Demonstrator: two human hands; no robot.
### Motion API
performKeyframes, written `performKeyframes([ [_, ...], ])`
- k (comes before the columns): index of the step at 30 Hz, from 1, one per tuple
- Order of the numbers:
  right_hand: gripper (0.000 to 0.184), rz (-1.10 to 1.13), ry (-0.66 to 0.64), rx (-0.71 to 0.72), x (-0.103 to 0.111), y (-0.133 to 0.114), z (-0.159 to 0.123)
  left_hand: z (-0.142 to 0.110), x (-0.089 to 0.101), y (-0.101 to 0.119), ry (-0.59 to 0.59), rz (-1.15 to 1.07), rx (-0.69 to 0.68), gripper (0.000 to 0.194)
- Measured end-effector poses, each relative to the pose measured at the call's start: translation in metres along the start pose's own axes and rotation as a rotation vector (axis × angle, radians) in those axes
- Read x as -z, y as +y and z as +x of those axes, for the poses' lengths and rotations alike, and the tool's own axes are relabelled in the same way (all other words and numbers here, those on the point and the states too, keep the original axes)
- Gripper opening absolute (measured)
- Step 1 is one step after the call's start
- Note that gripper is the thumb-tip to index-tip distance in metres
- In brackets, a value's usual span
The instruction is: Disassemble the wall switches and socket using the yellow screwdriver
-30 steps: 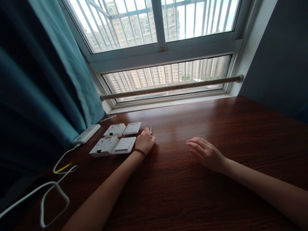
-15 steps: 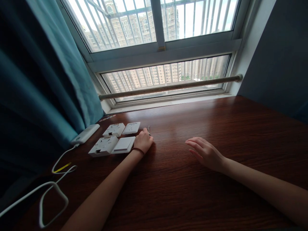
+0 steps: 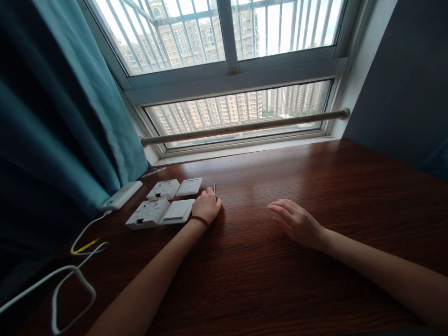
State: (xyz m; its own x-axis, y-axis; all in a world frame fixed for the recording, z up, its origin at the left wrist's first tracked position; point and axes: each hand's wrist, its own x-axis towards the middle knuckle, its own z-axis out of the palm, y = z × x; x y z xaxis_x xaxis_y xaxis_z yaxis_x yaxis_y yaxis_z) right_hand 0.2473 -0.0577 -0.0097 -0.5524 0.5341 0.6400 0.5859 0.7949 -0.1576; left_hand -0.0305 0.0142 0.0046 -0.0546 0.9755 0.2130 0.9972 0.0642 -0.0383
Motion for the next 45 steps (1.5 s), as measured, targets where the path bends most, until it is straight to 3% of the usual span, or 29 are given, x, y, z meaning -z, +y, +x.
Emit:
performKeyframes([
  [4, 0.034, 0.025, -0.006, -0.012, -0.001, 0.0, 0.0, -0.01, 0.009, 0.012, 0.175, -0.045, -0.083, 0.03],
  [6, 0.035, 0.06, -0.01, -0.03, 0.0, 0.0, 0.001, -0.022, 0.013, 0.023, 0.288, -0.193, -0.233, 0.031],
  [8, 0.04, 0.129, -0.015, -0.057, 0.001, -0.002, 0.002, -0.041, 0.018, 0.039, 0.331, -0.458, -0.433, 0.034],
  [11, 0.059, 0.326, -0.046, -0.113, 0.003, -0.01, 0.003, -0.079, 0.025, 0.063, 0.178, -0.89, -0.647, 0.049],
  [15, 0.081, 0.693, -0.084, -0.186, 0.003, -0.03, 0.001, -0.12, 0.027, 0.078, -0.14, -1.203, -0.802, 0.075],
  [18, 0.084, 0.844, -0.107, -0.18, 0.001, -0.042, 0.0, -0.128, 0.024, 0.078, -0.217, -1.359, -0.844, 0.079],
  [21, 0.082, 0.861, -0.072, -0.185, 0.002, -0.047, -0.001, -0.123, 0.019, 0.076, -0.231, -1.49, -0.808, 0.074],
  [25, 0.075, 0.85, -0.099, -0.138, 0.007, -0.046, -0.002, -0.115, 0.015, 0.074, -0.278, -1.538, -0.791, 0.067],
  [30, 0.073, 0.837, -0.289, 0.02, 0.009, -0.044, -0.004, -0.11, 0.02, 0.071, -0.387, -1.462, -0.96, 0.057],
  [38, 0.078, 0.773, -0.39, 0.203, 0.013, -0.042, 0.003, -0.105, 0.026, 0.072, -0.309, -1.343, -1.096, 0.057],
  [45, 0.074, 0.698, -0.448, 0.183, 0.014, -0.042, 0.003, -0.104, 0.024, 0.075, -0.306, -1.332, -1.091, 0.047],
])
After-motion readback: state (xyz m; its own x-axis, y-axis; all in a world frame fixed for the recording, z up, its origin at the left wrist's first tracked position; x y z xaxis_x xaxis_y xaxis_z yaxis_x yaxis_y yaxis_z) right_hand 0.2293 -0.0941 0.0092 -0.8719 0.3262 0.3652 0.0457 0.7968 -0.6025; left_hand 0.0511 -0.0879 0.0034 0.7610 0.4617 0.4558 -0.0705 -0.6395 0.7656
